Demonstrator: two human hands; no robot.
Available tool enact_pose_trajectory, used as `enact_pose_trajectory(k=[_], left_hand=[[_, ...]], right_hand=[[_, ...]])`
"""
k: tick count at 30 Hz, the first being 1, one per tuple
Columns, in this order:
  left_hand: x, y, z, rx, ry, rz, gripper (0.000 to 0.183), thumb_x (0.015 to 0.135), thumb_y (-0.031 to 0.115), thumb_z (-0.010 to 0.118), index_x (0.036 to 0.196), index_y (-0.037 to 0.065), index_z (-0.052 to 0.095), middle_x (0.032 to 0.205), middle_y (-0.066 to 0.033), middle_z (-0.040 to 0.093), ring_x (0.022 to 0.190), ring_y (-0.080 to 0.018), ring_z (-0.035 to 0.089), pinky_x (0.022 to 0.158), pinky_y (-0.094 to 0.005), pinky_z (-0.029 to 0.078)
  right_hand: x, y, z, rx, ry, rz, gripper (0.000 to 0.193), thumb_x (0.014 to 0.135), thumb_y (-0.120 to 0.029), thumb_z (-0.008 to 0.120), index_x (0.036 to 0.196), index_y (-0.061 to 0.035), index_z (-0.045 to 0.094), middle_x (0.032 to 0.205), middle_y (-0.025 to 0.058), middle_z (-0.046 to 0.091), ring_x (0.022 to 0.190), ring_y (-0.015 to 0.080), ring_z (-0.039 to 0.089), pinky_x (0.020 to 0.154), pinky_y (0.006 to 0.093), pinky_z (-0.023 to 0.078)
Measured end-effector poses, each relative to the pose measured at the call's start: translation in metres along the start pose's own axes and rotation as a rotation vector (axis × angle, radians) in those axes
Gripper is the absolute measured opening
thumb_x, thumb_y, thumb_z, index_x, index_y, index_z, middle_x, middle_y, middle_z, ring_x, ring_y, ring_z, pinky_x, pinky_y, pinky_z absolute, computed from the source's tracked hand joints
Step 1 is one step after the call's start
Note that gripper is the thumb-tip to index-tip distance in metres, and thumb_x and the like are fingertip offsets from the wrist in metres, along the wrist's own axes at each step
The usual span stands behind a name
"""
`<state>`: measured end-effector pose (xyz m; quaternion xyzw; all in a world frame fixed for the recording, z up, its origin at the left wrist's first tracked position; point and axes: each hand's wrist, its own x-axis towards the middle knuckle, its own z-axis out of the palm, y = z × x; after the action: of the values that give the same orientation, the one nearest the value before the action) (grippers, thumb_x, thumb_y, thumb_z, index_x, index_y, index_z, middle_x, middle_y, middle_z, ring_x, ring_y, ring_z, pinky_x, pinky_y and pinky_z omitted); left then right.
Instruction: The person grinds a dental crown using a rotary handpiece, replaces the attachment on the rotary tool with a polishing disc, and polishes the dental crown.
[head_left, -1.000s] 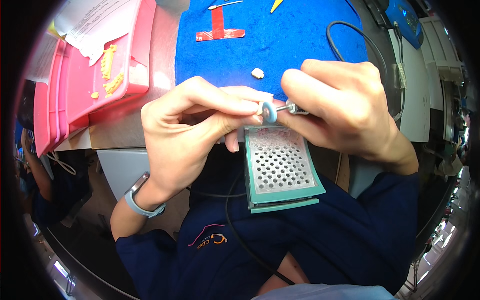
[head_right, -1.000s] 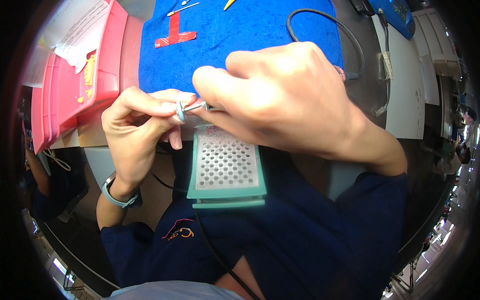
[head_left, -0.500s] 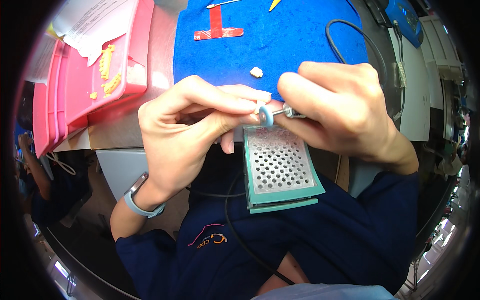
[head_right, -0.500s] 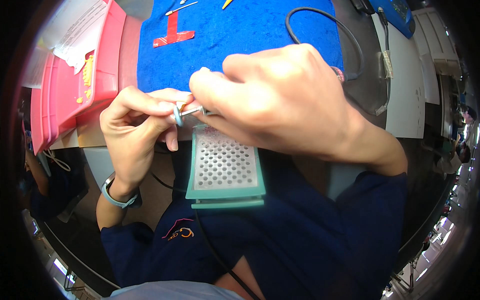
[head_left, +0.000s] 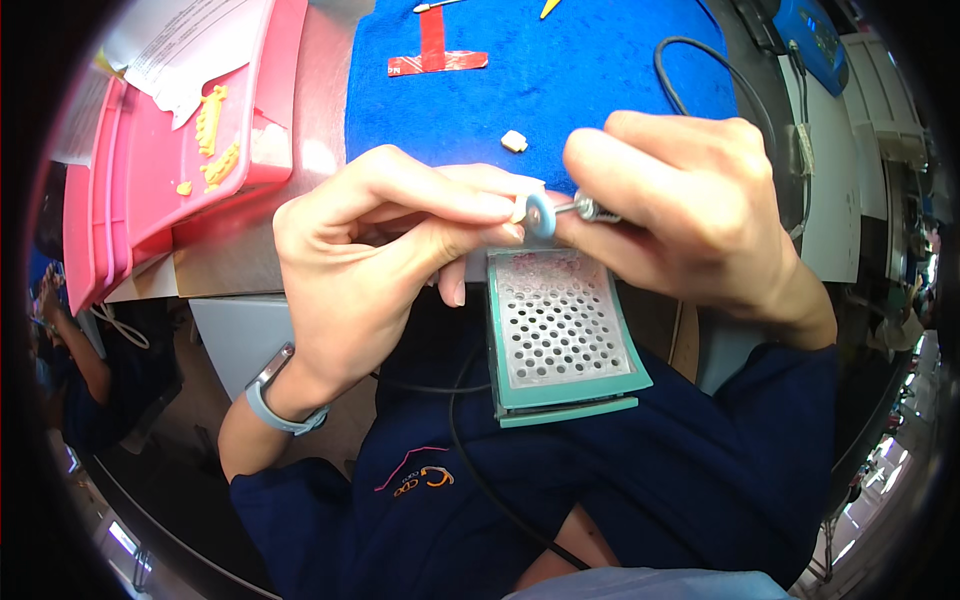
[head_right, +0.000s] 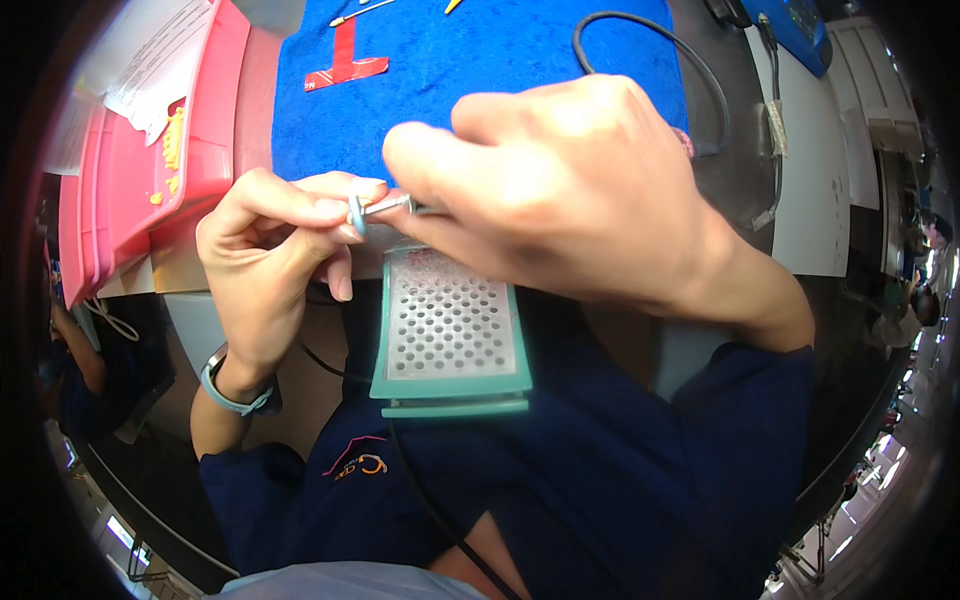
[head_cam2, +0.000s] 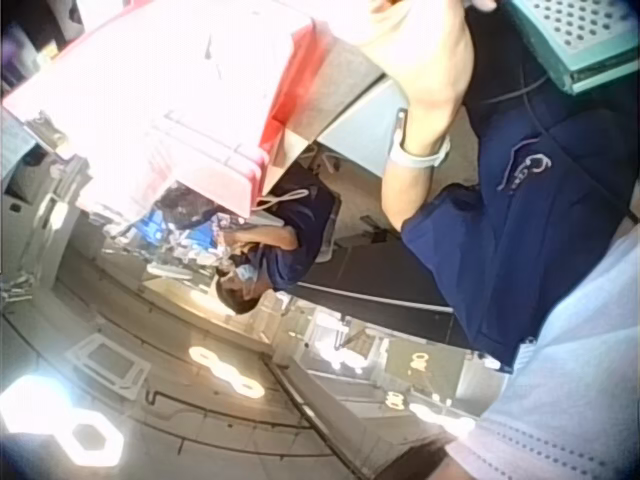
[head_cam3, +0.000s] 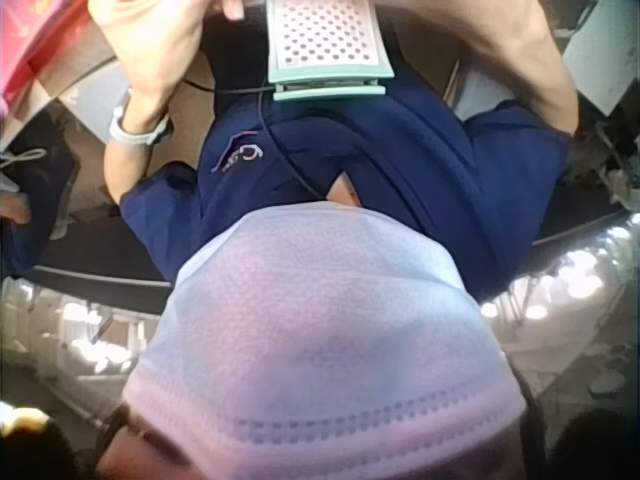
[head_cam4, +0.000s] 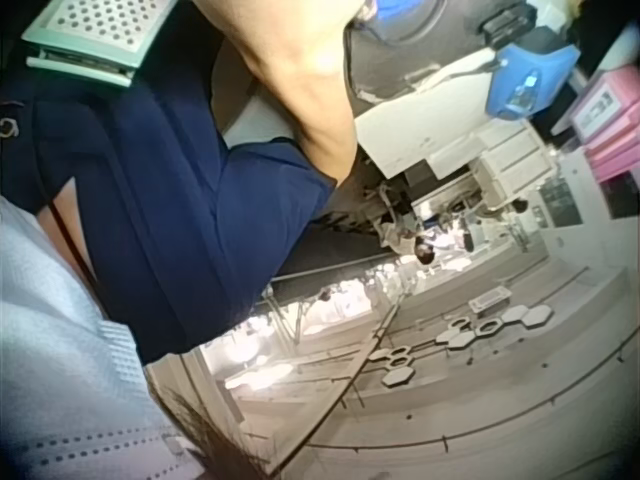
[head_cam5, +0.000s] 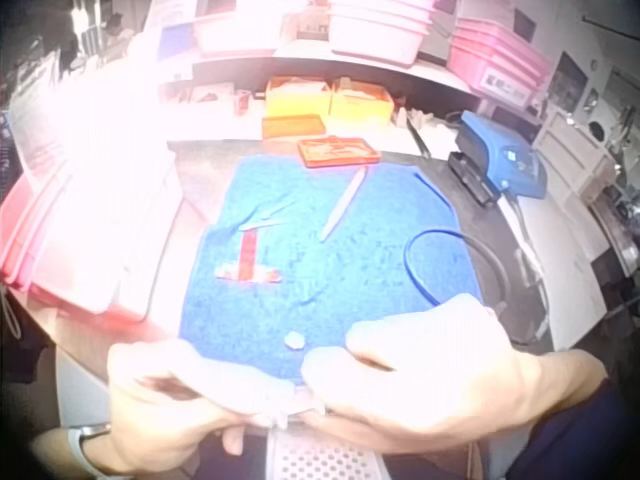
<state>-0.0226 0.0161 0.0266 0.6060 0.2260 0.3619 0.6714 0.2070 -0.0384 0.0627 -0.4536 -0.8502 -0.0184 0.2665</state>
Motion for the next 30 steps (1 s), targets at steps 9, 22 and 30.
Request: enact_pose_trajectory(k=[9,22,30], left_hand=[[0.000,0.002,0.000,0.026,0.013,-0.006,0.012,0.094,-0.013,0.062,0.094,-0.001,0.062,0.105,-0.0257,0.074,0.055,-0.0120,0.063,0.045,-0.0197,0.048],[0.008,0.010,-0.004,0.052,0.250,-0.052,0.032,0.097,0.001,0.069,0.127,-0.002,0.061,0.118,-0.0205,0.073,0.057,-0.0102,0.062,0.051,-0.0188,0.045],[0.009,0.006,-0.008,0.091,0.178,-0.022,0.024,0.097,0.002,0.069,0.121,-0.001,0.064,0.117,-0.0181,0.074,0.068,-0.0132,0.067,0.054,-0.0199,0.046]], right_hand=[[0.000,0.001,-0.002,-0.002,0.028,-0.002,0.030,0.062,-0.012,0.085,0.080,-0.0058,0.062,0.061,0.0037,0.046,0.048,0.0197,0.050,0.044,0.0342,0.038],[0.015,0.046,0.007,-0.220,-0.026,0.176,0.020,0.084,-0.014,0.080,0.097,-0.0021,0.070,0.094,0.0103,0.066,0.083,0.0285,0.066,0.068,0.0360,0.054],[0.004,0.012,0.024,0.103,-0.015,0.075,0.017,0.083,-0.006,0.075,0.099,-0.0015,0.071,0.097,0.0137,0.065,0.093,0.0311,0.066,0.082,0.0395,0.055]])
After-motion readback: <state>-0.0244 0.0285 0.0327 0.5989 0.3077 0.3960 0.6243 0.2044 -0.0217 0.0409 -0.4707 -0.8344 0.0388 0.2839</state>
